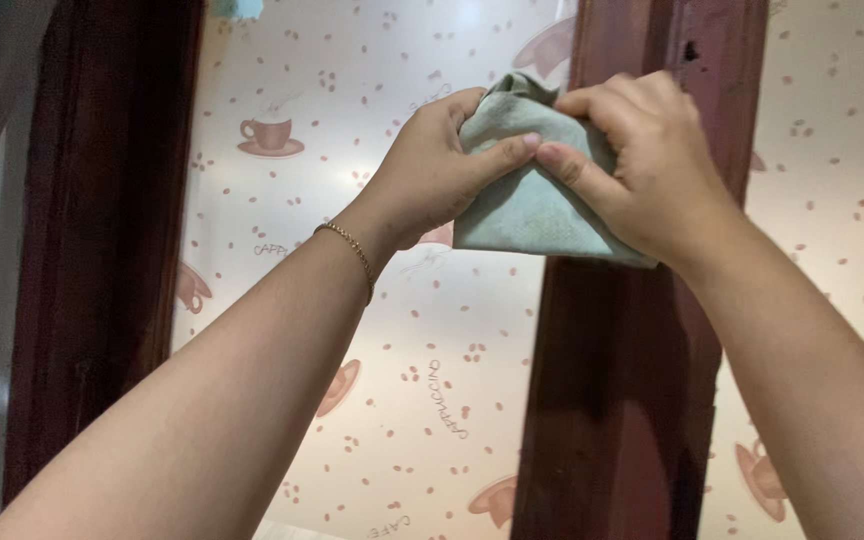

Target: The person wipes a frosted glass window with a light blue cloth. They fold the cloth multiple times and wipe the surface in various directions, covering the entire visible area of the window.

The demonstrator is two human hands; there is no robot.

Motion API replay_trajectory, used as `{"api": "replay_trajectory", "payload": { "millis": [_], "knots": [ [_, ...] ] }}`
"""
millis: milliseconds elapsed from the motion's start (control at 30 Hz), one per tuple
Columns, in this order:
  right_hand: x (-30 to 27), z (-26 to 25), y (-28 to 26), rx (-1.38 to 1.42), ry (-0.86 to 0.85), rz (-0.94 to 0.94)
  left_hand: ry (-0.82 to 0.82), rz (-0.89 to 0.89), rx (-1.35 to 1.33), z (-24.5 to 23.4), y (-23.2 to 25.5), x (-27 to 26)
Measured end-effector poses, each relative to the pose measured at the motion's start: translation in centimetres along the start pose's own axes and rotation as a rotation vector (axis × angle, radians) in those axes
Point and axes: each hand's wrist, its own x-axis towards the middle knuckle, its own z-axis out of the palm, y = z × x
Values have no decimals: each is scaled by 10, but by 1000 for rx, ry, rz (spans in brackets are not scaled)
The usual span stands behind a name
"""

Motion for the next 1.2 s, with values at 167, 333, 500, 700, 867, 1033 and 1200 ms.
{"api": "replay_trajectory", "payload": {
  "millis": [167, 333, 500, 700, 867, 1033, 1200],
  "knots": [
    [8, 48, -30, 156, 7, 113, 8, -90, -213, -45, -21, -22],
    [16, 96, -61, 159, 107, 15, -25, -189, -402, -97, -50, -39],
    [23, 126, -95, 92, 117, -15, -102, -244, -368, -135, -67, -57],
    [36, 128, -112, 119, 0, 75, -232, -349, -537, -159, -69, -77],
    [32, 132, -116, 245, -61, 234, -189, -284, -582, -157, -82, -80],
    [27, 138, -105, 180, 89, 301, -143, -261, -623, -149, -95, -69],
    [23, 134, -88, 324, 211, 319, -41, -379, -578, -138, -97, -66]
  ]
}}
